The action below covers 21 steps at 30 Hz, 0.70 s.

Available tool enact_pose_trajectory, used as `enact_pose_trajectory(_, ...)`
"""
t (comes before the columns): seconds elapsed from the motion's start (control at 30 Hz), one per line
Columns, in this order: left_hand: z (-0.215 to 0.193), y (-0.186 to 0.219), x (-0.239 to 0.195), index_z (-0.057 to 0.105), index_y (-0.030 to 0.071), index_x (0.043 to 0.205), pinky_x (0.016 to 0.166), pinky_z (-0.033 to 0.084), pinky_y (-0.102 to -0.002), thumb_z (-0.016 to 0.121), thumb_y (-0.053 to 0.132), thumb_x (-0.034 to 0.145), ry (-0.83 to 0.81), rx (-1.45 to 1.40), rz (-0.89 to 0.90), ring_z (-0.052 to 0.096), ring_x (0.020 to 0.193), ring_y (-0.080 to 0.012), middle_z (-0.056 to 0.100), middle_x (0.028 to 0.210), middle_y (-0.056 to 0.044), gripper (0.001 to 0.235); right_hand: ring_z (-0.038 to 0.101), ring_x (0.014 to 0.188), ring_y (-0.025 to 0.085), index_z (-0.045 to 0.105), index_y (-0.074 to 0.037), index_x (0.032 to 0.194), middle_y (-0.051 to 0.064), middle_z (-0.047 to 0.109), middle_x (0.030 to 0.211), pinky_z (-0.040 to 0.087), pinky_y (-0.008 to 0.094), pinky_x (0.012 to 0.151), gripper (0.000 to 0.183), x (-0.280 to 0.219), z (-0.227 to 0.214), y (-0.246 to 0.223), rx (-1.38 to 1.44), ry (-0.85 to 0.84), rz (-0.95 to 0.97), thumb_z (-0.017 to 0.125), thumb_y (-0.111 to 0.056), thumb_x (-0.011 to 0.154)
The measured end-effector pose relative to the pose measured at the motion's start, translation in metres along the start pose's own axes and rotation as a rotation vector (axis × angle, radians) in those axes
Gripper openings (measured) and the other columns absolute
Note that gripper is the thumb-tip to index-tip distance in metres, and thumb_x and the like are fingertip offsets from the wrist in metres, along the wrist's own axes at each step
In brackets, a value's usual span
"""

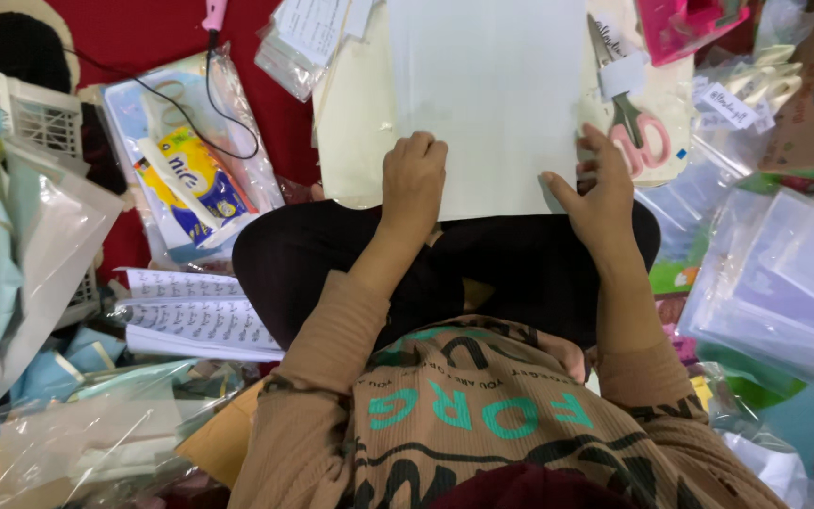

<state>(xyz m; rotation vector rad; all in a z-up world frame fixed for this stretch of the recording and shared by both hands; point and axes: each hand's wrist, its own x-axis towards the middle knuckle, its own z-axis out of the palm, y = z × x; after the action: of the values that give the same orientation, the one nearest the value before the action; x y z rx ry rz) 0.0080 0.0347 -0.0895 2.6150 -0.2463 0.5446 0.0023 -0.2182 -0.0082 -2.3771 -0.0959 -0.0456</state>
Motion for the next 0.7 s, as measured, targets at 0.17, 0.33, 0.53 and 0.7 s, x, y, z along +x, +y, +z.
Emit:
enact_pose_trajectory(0.17, -0.019, 0.001, -0.012, 0.068, 0.005, 0.119, 0.08, 0.048, -0.043, 0.077, 0.005, 0.087, -0.097, -0.08, 0.081, 0.059, 0.105, -0.0349, 0.058, 0.117, -0.018, 0.033, 0.068, 0.092, 0.014, 0.041, -0.003, 0.149, 0.006, 0.064, 0.108, 0.059, 0.026, 0.085, 0.073, 0.0, 0.003, 0.001, 0.659, -0.021, 0.264, 0.081, -0.003, 0.088)
enact_pose_trajectory(0.33, -0.019, -0.002, -0.018, 0.066, 0.009, 0.129, 0.084, 0.045, -0.046, 0.072, 0.01, 0.093, -0.102, -0.06, 0.135, 0.056, 0.111, -0.0376, 0.055, 0.122, -0.02, 0.036, 0.072, 0.091, 0.016, 0.057, -0.007, 0.133, 0.006, 0.07, 0.107, 0.062, 0.032, 0.083, 0.045, -0.007, 0.022, -0.009, 0.887, -0.068, 0.411, 0.073, -0.003, 0.091)
enact_pose_trajectory(0.53, -0.028, 0.003, -0.018, 0.059, 0.017, 0.141, 0.096, 0.036, -0.049, 0.055, 0.047, 0.099, -0.301, -0.097, 0.058, 0.049, 0.121, -0.0382, 0.053, 0.132, -0.023, 0.052, 0.073, 0.068, 0.011, 0.065, -0.008, 0.115, 0.004, 0.073, 0.087, 0.054, 0.016, 0.05, 0.026, -0.007, 0.022, -0.01, 1.021, -0.012, 0.512, 0.07, -0.005, 0.09)
enact_pose_trajectory(0.7, -0.04, 0.013, -0.018, 0.054, 0.014, 0.145, 0.103, 0.034, -0.051, 0.053, 0.091, 0.067, -0.334, -0.066, 0.057, 0.047, 0.126, -0.0411, 0.054, 0.135, -0.027, 0.111, 0.077, 0.089, 0.027, 0.063, -0.004, 0.123, 0.017, 0.074, 0.102, 0.065, 0.033, 0.067, 0.031, -0.003, 0.022, 0.009, 1.18, -0.029, 0.546, 0.066, -0.005, 0.092)
